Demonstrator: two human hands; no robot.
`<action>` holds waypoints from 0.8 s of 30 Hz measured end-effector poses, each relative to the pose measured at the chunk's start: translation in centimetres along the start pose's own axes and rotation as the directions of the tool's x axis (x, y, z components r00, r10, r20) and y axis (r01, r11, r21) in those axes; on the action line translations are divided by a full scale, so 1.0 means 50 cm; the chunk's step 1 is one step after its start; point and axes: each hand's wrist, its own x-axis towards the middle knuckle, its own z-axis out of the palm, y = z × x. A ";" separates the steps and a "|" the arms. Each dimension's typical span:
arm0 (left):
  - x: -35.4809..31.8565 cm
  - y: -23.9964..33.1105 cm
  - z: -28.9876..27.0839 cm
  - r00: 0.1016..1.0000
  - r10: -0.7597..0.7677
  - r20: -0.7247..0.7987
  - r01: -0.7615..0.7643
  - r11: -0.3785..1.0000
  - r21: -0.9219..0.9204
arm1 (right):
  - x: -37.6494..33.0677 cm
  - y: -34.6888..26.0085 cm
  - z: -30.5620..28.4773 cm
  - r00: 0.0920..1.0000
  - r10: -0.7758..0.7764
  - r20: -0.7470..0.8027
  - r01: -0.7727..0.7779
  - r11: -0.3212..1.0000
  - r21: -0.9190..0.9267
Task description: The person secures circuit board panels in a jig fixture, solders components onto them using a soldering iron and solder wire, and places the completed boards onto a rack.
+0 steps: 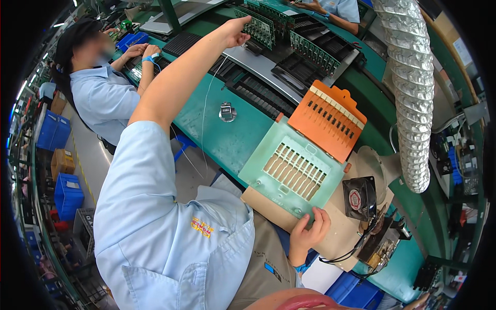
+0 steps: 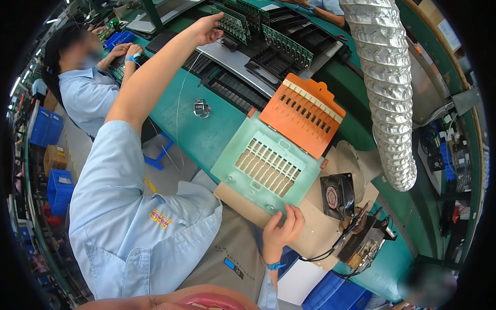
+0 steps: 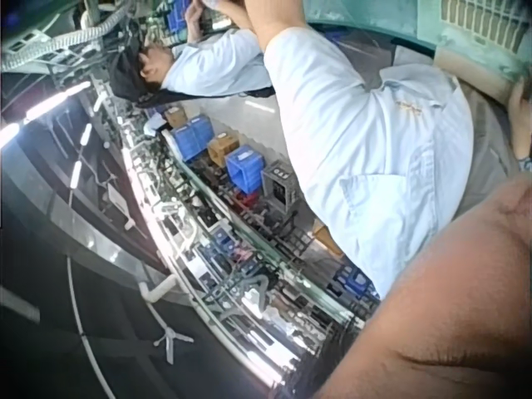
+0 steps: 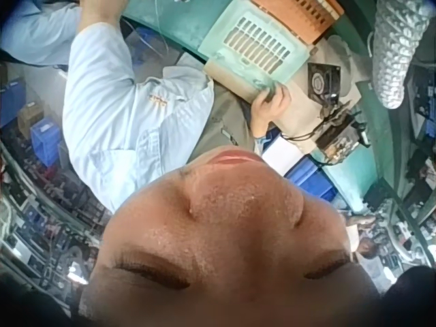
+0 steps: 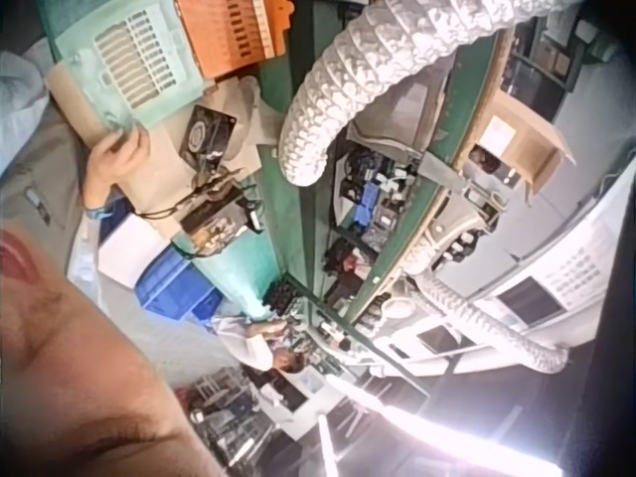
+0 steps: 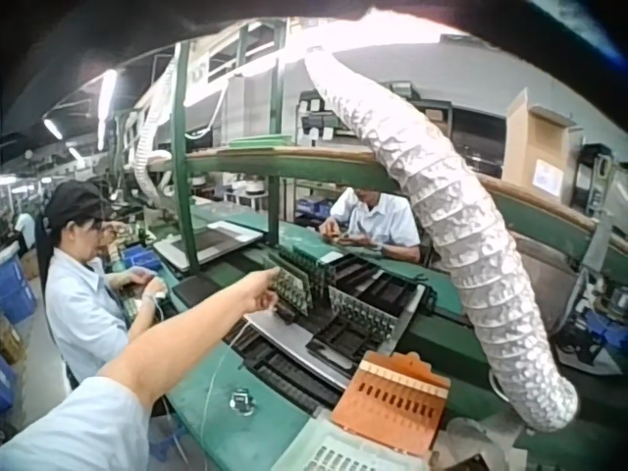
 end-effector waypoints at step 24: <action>-0.380 0.049 0.232 0.725 0.451 0.520 -0.583 0.000 0.812 | 0.015 -0.014 -0.004 0.998 0.046 -0.045 -0.048 0.998 -0.044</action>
